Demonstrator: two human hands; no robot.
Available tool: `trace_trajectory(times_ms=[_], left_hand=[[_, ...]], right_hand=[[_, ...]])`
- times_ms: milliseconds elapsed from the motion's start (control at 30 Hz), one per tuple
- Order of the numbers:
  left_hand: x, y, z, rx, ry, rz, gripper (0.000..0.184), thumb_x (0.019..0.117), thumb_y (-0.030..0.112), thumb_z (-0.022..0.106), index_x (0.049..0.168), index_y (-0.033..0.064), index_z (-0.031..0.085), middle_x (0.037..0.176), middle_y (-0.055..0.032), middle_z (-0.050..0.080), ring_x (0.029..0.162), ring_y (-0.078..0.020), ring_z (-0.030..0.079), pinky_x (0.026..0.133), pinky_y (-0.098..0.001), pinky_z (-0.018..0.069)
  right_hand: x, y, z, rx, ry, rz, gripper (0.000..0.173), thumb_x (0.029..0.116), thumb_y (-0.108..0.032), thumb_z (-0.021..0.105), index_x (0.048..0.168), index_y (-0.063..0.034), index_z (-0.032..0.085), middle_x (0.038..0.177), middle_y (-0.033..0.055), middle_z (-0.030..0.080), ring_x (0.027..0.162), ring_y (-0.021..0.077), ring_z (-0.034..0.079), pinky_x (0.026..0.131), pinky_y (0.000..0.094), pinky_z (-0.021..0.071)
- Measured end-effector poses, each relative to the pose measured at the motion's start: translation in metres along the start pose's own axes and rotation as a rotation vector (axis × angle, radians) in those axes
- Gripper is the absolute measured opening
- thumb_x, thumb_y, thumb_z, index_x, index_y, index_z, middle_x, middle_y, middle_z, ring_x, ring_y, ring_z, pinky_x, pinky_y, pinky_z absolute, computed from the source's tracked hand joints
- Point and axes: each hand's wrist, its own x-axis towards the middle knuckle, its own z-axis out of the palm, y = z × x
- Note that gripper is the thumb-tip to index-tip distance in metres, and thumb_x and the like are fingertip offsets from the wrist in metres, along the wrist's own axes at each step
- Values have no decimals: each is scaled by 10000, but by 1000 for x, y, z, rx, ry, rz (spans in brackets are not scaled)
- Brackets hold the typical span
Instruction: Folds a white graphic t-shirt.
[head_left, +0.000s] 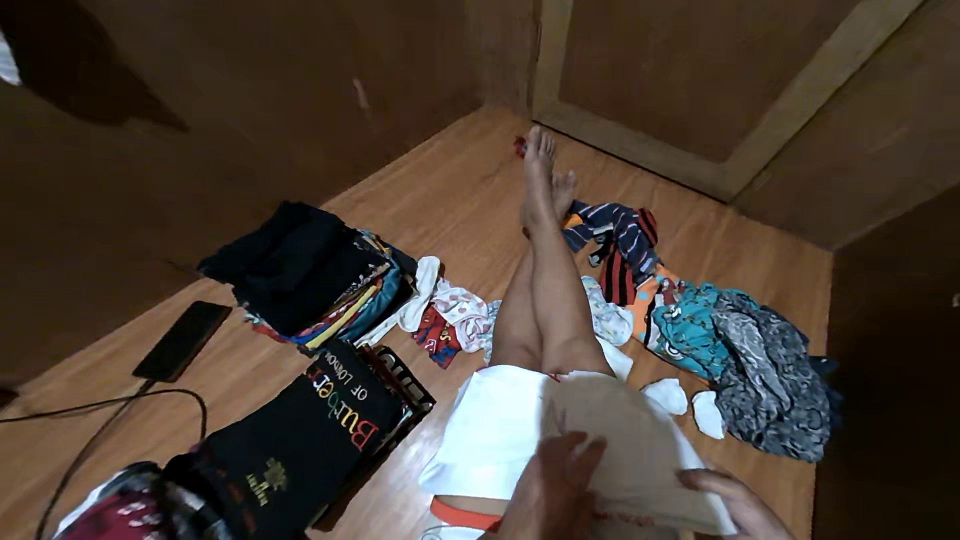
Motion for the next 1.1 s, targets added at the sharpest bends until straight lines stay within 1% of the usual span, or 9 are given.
trace_trajectory(times_ms=[133, 233, 433, 500, 567, 633, 800, 967, 1100], left_hand=[[-15, -23, 0, -76, -176, 285, 232, 1000, 125, 612, 1192, 65, 726, 1257, -143, 690, 1227, -282, 634, 1070, -430, 503], [-26, -28, -46, -454, 22, -28, 241, 1014, 121, 559, 1150, -5, 714, 1158, -101, 725, 1107, -165, 676, 1004, -351, 536], [-42, -87, -119, -982, 203, -650, 1020, 877, 876, 267, 1421, 40, 480, 1159, -88, 720, 961, -231, 726, 782, -412, 616], [-43, -93, -114, -924, 222, -743, 767, 1026, 653, 260, 1442, 38, 451, 1130, -82, 721, 954, -191, 719, 812, -401, 613], [-44, -100, -106, -905, 261, -783, 471, 1051, 252, 531, 1456, 28, 443, 1140, -140, 717, 969, -232, 729, 857, -426, 622], [-45, -105, -98, -771, 346, -781, 585, 954, 54, 654, 1485, 40, 408, 1205, -151, 682, 990, -230, 720, 859, -406, 621], [-80, -108, -92, 188, 468, -322, 447, 873, -63, 537, 1255, 93, 711, 1335, -189, 626, 1238, -352, 598, 1013, -519, 516], [-129, -120, -92, 255, 48, -151, 803, 714, -161, 708, 1426, 196, 606, 1535, -176, 484, 1413, -400, 461, 1092, -603, 445], [-131, -130, -76, 315, 132, -136, 785, 730, -173, 680, 1421, 191, 604, 1500, -164, 526, 1368, -367, 524, 1076, -544, 479]], right_hand=[[-15, -37, 19, 92, -163, -260, 404, 769, -32, 717, 1149, -141, 634, 953, 15, 776, 832, 115, 747, 754, 326, 639], [-25, -63, 63, -88, -289, -376, 623, 794, 22, 659, 1373, -109, 468, 1110, -37, 745, 974, 89, 725, 855, 308, 625], [4, -28, 192, -527, -567, -290, 879, 865, -102, 718, 1601, -47, 240, 1230, 104, 666, 926, 127, 696, 794, 326, 607], [15, -11, 213, -801, -682, -286, 892, 925, -173, 696, 1617, -32, 152, 1349, 139, 591, 978, 154, 686, 843, 338, 591], [10, -18, 224, -1137, -605, -397, 749, 938, -134, 697, 1564, 38, 324, 1430, 243, 545, 1242, 316, 601, 1067, 446, 484], [4, -33, 230, -1403, -589, -481, 469, 940, -56, 664, 1377, 88, 575, 1347, 305, 604, 1279, 426, 577, 1109, 518, 430], [-17, -73, 252, -1408, -536, -476, 475, 960, -100, 670, 1352, 126, 527, 1320, 327, 594, 1216, 425, 615, 1052, 478, 485], [-30, -44, 245, -1578, -647, -410, 402, 998, -88, 596, 1362, 83, 575, 1376, 302, 586, 1285, 439, 573, 1104, 518, 423], [-36, -25, 252, -1777, -624, -315, 432, 1028, -83, 546, 1452, -2, 542, 1510, 270, 488, 1427, 464, 423, 1173, 586, 305]])
